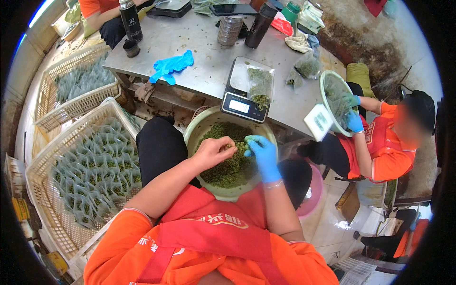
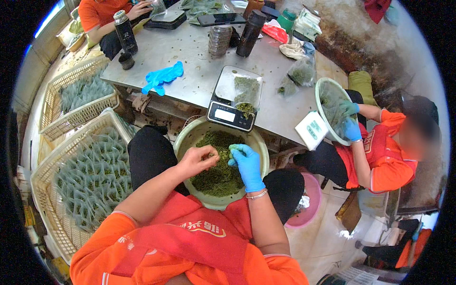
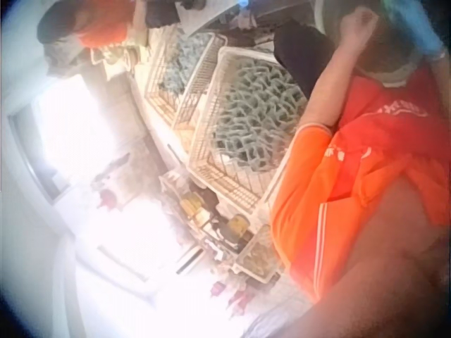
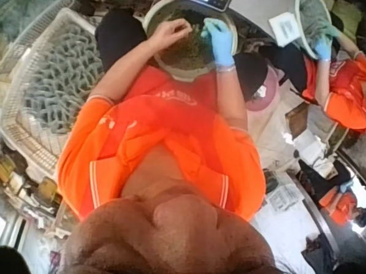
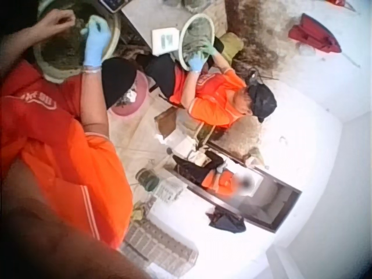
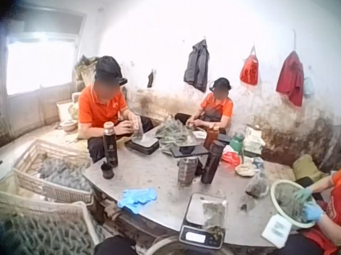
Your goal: The person scoops green tea leaves from a bowl into small plastic bags, weighs each bag on a digital scale, and places the filled bags into a crate. The process is repeated continuously with another worker performing similar actions nearby.
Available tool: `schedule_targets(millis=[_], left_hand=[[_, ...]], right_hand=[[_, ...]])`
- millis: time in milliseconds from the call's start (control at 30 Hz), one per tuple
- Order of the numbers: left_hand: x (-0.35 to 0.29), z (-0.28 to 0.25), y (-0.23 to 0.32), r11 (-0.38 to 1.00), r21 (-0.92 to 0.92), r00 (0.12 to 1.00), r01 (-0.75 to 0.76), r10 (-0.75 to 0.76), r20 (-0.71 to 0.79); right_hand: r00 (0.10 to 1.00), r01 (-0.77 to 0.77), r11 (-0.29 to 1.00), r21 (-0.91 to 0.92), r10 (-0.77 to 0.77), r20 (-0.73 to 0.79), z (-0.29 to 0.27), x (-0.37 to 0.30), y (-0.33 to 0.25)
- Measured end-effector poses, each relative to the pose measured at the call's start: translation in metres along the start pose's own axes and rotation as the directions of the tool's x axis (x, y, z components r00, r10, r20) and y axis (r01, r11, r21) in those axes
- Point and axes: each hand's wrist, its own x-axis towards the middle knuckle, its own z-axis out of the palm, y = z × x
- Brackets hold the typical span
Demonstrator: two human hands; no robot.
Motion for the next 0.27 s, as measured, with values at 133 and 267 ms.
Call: schedule_targets(millis=[133, 267], left_hand=[[0.006, 0.008, -0.015, 0.990, -0.126, 0.997, 0.064, -0.069, -0.033], [0.011, -0.001, -0.008, 0.992, -0.104, 0.994, 0.075, -0.083, -0.074]], right_hand=[[0.968, 0.209, 0.938, 0.277, -0.159, -0.192, 0.018, 0.027, -0.051], [0.996, 0.074, 0.994, 0.082, -0.069, -0.057, 0.000, 0.037, -0.041]])
